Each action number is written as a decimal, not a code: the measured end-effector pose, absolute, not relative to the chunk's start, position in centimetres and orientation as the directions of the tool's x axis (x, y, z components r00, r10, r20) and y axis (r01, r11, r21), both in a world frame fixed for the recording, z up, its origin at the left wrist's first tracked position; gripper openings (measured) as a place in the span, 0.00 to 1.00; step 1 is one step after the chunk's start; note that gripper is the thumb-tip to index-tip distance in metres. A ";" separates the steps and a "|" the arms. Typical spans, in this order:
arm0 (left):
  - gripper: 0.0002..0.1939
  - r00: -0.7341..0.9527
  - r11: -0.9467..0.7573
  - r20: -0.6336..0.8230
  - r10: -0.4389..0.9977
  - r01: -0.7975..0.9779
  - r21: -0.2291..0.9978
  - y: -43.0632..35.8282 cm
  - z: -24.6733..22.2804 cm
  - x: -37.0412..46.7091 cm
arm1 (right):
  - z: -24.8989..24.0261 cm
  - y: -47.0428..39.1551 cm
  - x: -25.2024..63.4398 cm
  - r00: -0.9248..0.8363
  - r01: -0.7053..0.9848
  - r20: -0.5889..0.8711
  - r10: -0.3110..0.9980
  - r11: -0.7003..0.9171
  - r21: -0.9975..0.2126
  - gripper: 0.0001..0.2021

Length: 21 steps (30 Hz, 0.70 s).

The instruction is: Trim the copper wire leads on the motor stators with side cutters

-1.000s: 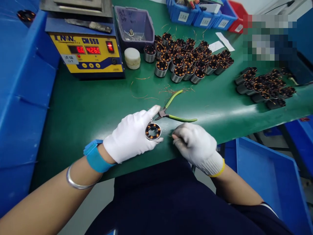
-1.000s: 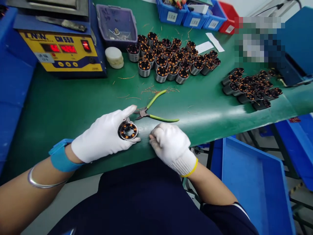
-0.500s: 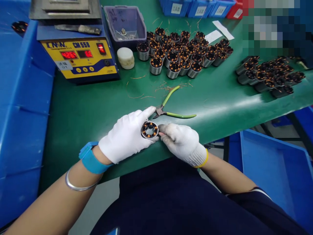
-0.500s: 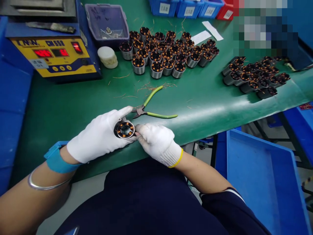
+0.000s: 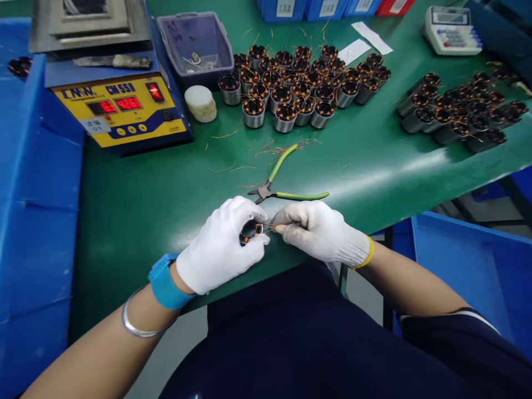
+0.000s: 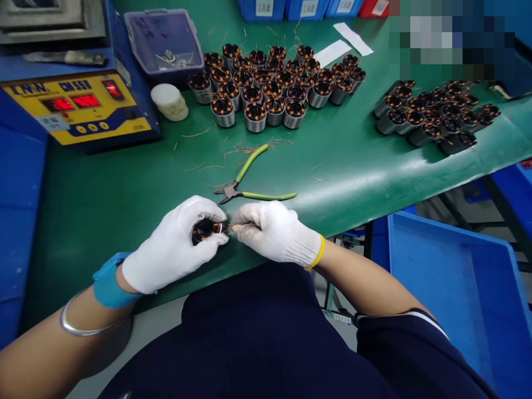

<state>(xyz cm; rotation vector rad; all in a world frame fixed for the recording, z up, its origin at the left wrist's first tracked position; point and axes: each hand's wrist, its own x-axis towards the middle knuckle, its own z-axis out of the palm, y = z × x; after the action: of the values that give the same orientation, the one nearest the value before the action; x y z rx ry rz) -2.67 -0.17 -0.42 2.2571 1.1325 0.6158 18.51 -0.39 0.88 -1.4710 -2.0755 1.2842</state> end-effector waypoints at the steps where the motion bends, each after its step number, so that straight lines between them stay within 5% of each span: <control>1: 0.07 0.552 -0.523 0.172 0.816 0.578 0.627 -0.2 -0.6 -2.5 | 0.8 -0.4 18.5 -0.438 0.600 -0.254 0.863 0.071 -0.797 0.07; 8: 0.03 0.552 -0.605 0.288 0.782 0.560 0.566 -0.4 -1.8 -1.8 | 1.9 -0.4 20.0 -0.547 0.552 -0.302 0.781 0.065 -0.831 0.08; 13: 0.05 0.556 -0.628 0.318 0.768 0.557 0.543 -0.5 -2.1 -1.8 | 4.5 0.5 21.3 -0.464 0.545 -0.018 0.886 0.269 -0.794 0.15; 16: 0.05 0.560 -0.633 0.316 0.766 0.569 0.525 -0.5 -2.1 -1.9 | 4.4 1.5 20.1 -0.529 0.581 -0.267 0.806 0.115 -0.805 0.18; 21: 0.06 0.580 -0.675 0.357 0.732 0.546 0.496 -0.5 -2.0 -1.8 | 2.0 2.2 17.3 -0.530 0.484 -0.620 0.578 -0.394 -0.781 0.11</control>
<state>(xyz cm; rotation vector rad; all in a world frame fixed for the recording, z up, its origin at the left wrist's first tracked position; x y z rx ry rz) -1.83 -0.52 -2.01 2.4812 1.0414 0.7835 17.34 2.20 1.96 -1.4862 -1.6892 2.0934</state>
